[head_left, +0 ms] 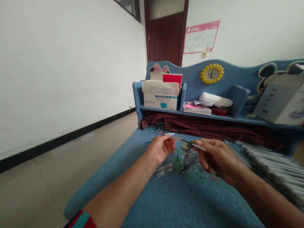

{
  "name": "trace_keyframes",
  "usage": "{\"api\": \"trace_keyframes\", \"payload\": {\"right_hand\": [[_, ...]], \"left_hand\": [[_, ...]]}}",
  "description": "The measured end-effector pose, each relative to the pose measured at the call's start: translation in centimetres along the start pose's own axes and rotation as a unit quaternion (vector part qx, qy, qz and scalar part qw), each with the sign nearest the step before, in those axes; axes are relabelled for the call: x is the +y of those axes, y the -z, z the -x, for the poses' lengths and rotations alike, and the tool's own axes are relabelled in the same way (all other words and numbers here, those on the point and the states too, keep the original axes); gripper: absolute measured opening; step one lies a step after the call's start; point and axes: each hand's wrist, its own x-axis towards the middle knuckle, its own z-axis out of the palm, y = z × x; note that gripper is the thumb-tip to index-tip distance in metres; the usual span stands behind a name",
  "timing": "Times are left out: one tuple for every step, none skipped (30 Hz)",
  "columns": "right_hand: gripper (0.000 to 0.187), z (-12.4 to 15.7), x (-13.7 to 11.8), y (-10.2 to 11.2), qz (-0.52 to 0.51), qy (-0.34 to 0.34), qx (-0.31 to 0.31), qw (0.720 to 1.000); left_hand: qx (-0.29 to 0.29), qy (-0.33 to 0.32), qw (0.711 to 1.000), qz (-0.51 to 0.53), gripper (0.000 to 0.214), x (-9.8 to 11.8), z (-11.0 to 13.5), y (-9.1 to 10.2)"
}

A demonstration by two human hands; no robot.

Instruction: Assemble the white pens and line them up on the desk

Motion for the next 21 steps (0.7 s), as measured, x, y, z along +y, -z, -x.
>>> {"api": "trace_keyframes", "payload": {"right_hand": [[0.030, -0.1, -0.1, 0.2, 0.010, 0.015, 0.006, 1.000], [0.030, -0.1, -0.2, 0.5, 0.022, 0.028, 0.010, 0.999], [0.030, -0.2, -0.3, 0.9, 0.039, 0.039, 0.016, 0.998], [0.030, -0.3, -0.3, 1.4, 0.061, 0.046, 0.025, 0.997], [0.031, -0.4, -0.4, 2.0, 0.089, 0.050, 0.035, 0.994], [0.031, -0.5, -0.5, 2.6, 0.128, 0.049, 0.045, 0.990], [0.029, -0.5, -0.5, 3.2, 0.177, 0.044, 0.053, 0.982], [0.027, -0.6, -0.6, 3.8, 0.236, 0.035, 0.058, 0.969], [0.025, -0.6, -0.6, 4.5, 0.300, 0.024, 0.056, 0.952], [0.022, -0.5, -0.6, 5.1, 0.366, 0.013, 0.047, 0.929], [0.019, -0.4, -0.6, 5.6, 0.427, 0.003, 0.030, 0.904], [0.017, -0.3, -0.6, 6.1, 0.481, -0.003, 0.007, 0.877], [0.015, -0.2, -0.6, 6.6, 0.528, -0.006, -0.017, 0.849], [0.013, 0.0, -0.6, 6.9, 0.570, -0.009, -0.039, 0.820], [0.011, 0.1, -0.5, 7.2, 0.608, -0.011, -0.054, 0.792], [0.010, 0.3, -0.4, 7.3, 0.640, -0.012, -0.059, 0.766], [0.012, 0.5, -0.2, 7.4, 0.663, -0.013, -0.058, 0.746], [0.015, 0.7, 0.0, 7.5, 0.678, -0.014, -0.054, 0.733], [0.018, 0.9, 0.2, 7.4, 0.686, -0.016, -0.050, 0.726], [0.021, 1.0, 0.5, 7.4, 0.691, -0.014, -0.047, 0.721], [0.024, 1.1, 0.7, 7.3, 0.696, -0.010, -0.045, 0.716]], "left_hand": [[0.000, -0.005, 1.000, 0.012, 0.025, 0.3, 0.0, 0.0], [0.001, -0.009, 1.000, 0.023, 0.026, 0.6, 0.0, 0.1], [0.001, -0.014, 0.999, 0.033, 0.026, 0.9, -0.1, 0.2], [0.001, -0.017, 0.999, 0.041, 0.025, 1.1, -0.1, 0.2], [0.001, -0.019, 0.999, 0.048, 0.025, 1.2, -0.1, 0.2], [0.000, -0.021, 0.998, 0.053, 0.025, 1.3, -0.1, 0.3], [-0.002, -0.021, 0.998, 0.057, 0.025, 1.3, -0.1, 0.3], [-0.003, -0.020, 0.998, 0.059, 0.025, 1.4, -0.1, 0.2], [-0.006, -0.019, 0.998, 0.061, 0.025, 1.4, -0.1, 0.2], [-0.008, -0.017, 0.998, 0.062, 0.025, 1.4, -0.1, 0.2], [-0.010, -0.015, 0.998, 0.062, 0.025, 1.4, 0.0, 0.1], [-0.011, -0.015, 0.998, 0.061, 0.025, 1.4, 0.0, 0.0], [-0.011, -0.015, 0.998, 0.058, 0.025, 1.4, 0.0, 0.0], [-0.011, -0.016, 0.998, 0.055, 0.025, 1.4, 0.0, -0.1], [-0.010, -0.017, 0.999, 0.050, 0.025, 1.4, 0.0, -0.1], [-0.010, -0.019, 0.999, 0.045, 0.024, 1.4, 0.0, -0.2], [-0.010, -0.019, 0.999, 0.040, 0.024, 1.3, 0.0, -0.2], [-0.012, -0.019, 0.999, 0.036, 0.024, 1.3, 0.0, -0.3], [-0.014, -0.019, 0.999, 0.030, 0.024, 1.3, 0.0, -0.3], [-0.016, -0.019, 0.999, 0.025, 0.024, 1.3, 0.0, -0.3], [-0.016, -0.020, 0.999, 0.021, 0.024, 1.2, 0.0, -0.4]]}}
